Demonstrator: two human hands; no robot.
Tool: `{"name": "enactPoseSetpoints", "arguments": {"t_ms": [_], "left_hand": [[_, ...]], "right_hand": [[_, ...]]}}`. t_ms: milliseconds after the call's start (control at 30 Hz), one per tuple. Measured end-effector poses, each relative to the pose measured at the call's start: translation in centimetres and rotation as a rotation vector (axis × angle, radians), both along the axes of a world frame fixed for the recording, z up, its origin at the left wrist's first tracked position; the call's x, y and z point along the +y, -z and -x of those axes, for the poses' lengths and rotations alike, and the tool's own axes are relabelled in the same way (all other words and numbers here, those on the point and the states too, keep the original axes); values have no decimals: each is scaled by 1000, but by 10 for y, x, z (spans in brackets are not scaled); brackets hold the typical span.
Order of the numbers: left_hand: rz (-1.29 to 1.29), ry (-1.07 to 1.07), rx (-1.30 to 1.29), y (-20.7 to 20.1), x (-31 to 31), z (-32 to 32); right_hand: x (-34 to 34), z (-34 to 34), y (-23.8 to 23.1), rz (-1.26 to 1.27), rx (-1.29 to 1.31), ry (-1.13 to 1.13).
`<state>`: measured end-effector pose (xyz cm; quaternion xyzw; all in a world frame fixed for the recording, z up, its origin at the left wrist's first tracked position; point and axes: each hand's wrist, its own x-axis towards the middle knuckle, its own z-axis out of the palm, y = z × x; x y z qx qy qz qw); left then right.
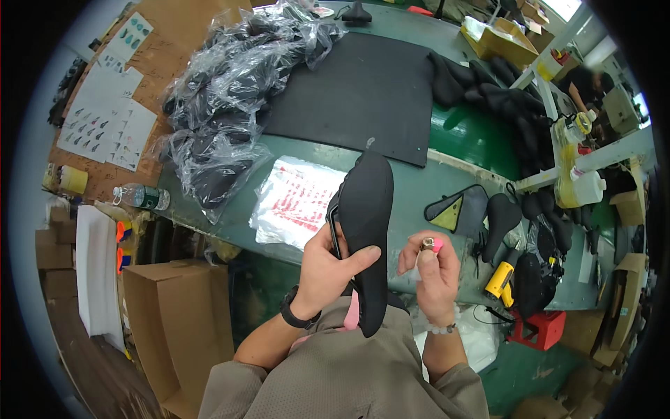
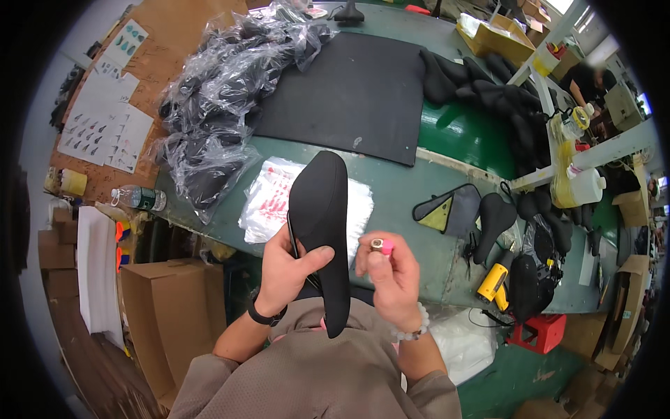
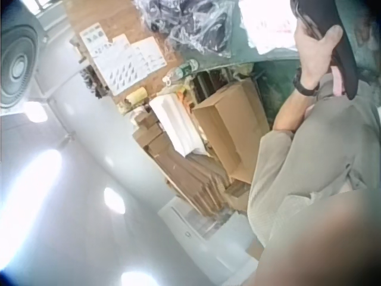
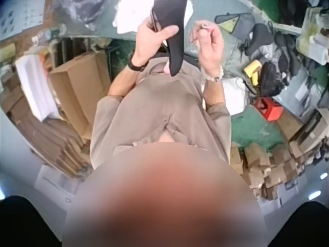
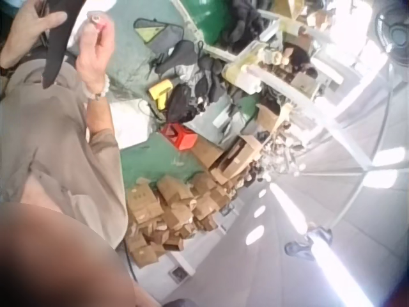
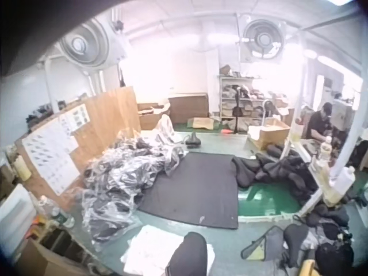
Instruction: The recorder is picking up individual bicycle seats and placing them into protective plastic bags at a manufacturing workbench.
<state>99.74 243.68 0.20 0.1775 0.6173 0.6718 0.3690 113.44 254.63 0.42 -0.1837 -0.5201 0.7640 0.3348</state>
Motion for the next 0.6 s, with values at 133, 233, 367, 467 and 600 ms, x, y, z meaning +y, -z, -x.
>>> {"name": "enactPoseSetpoints", "arguments": {"t_ms": [133,233,367,467,600], "left_hand": [[-9,-38,23,-17,-1,-4],[13,-31,44,-21,-3,-5],[-18,-38,41,-23,-1,-6],[-19,-44,63,-24,2,-4],[-15,-44,31,-26,6,-1]], "right_hand": [[10,5,-7,-358,-102,-19],[7,25,-8,-488,-47,76],[1,32,-21,-485,-100,192],[6,35,-24,-657,-238,179],[16,37,-17,-865,-183,194]]}}
